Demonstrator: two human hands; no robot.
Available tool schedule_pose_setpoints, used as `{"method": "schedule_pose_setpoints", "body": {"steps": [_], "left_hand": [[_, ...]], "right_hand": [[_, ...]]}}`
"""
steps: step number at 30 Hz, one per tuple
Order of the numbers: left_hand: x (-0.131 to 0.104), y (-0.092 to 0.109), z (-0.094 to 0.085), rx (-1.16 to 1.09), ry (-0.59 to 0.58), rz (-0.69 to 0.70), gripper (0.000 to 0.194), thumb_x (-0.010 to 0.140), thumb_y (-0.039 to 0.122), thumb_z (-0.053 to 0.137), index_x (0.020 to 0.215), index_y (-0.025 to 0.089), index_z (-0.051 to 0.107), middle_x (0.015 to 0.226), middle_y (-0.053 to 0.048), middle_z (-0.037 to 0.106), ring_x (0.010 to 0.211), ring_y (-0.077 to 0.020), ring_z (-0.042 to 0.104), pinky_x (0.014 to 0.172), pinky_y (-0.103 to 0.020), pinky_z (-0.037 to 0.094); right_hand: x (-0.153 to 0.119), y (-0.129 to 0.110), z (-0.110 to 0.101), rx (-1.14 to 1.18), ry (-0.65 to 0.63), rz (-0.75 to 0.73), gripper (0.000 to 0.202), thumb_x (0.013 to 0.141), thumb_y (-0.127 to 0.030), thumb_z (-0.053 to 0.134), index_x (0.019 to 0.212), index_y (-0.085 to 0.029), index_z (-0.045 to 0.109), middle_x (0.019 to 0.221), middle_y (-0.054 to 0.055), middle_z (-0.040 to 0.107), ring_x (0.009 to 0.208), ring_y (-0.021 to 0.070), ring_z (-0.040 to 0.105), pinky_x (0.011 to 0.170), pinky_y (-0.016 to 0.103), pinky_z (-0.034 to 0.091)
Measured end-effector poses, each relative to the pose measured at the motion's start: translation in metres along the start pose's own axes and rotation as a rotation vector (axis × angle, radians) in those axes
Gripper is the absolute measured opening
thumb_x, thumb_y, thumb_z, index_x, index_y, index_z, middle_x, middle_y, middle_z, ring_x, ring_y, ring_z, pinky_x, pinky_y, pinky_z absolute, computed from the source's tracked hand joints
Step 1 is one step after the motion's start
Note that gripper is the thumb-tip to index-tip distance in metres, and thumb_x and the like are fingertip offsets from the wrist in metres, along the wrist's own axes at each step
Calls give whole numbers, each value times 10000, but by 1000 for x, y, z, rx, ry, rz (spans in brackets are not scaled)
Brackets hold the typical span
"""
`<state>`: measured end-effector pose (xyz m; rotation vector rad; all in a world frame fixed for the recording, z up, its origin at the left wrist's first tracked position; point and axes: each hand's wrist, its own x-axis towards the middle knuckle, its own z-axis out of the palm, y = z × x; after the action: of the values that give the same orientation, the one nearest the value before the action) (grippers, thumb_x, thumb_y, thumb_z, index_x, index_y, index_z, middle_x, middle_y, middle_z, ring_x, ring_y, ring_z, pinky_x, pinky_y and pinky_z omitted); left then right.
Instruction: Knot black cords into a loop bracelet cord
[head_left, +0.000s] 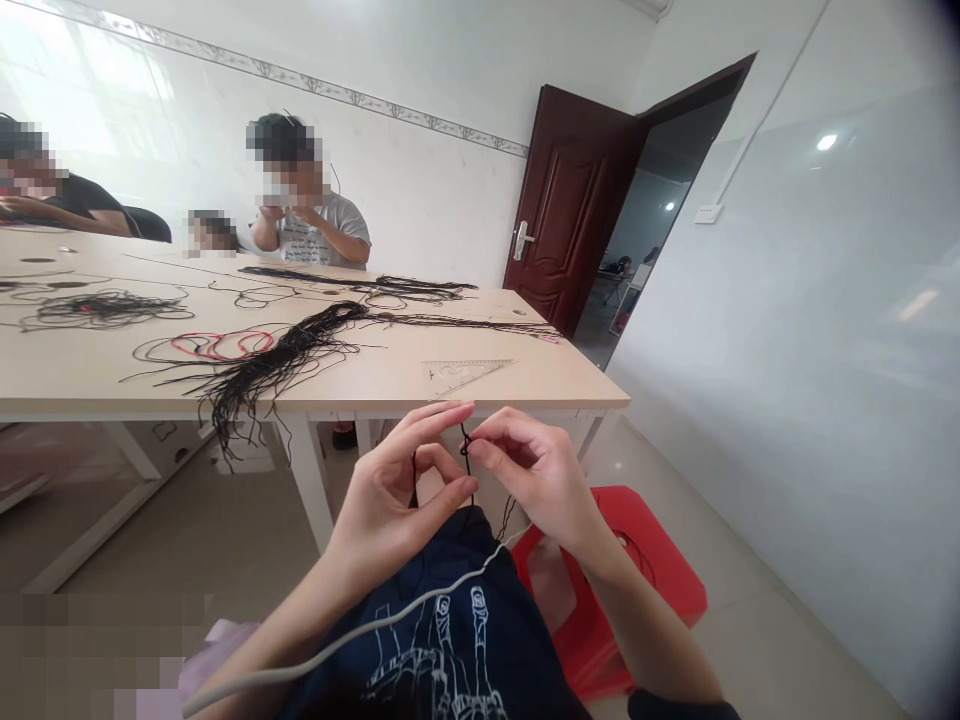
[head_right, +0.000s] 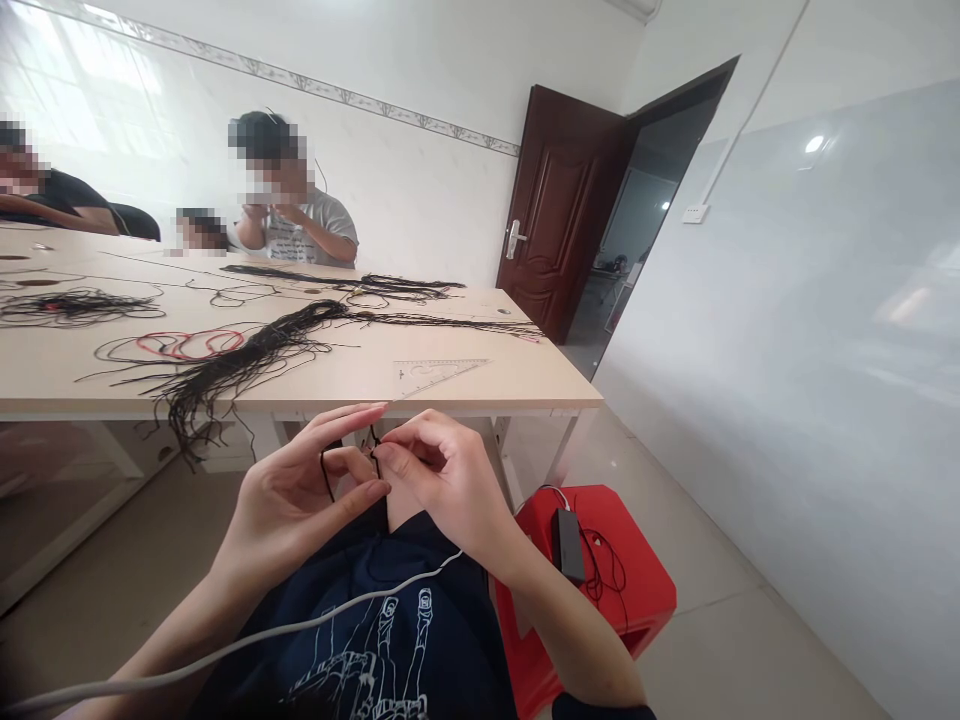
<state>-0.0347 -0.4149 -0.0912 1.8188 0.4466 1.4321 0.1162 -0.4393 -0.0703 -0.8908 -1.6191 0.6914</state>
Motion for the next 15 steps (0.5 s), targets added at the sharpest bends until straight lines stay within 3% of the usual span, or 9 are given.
{"method": "schedule_pose_setpoints", "body": {"steps": [15], "left_hand": [[2, 3, -4, -60, -108, -5, 591, 733, 72, 621, 1245, 337, 491, 1326, -88, 411, 577, -34, 522, 552, -213, 521]], "right_hand": [[1, -3, -1, 36, -14, 36, 101, 787, -217, 619, 702, -166, 638, 670, -8, 569, 627, 101, 531, 561, 217, 424]]}}
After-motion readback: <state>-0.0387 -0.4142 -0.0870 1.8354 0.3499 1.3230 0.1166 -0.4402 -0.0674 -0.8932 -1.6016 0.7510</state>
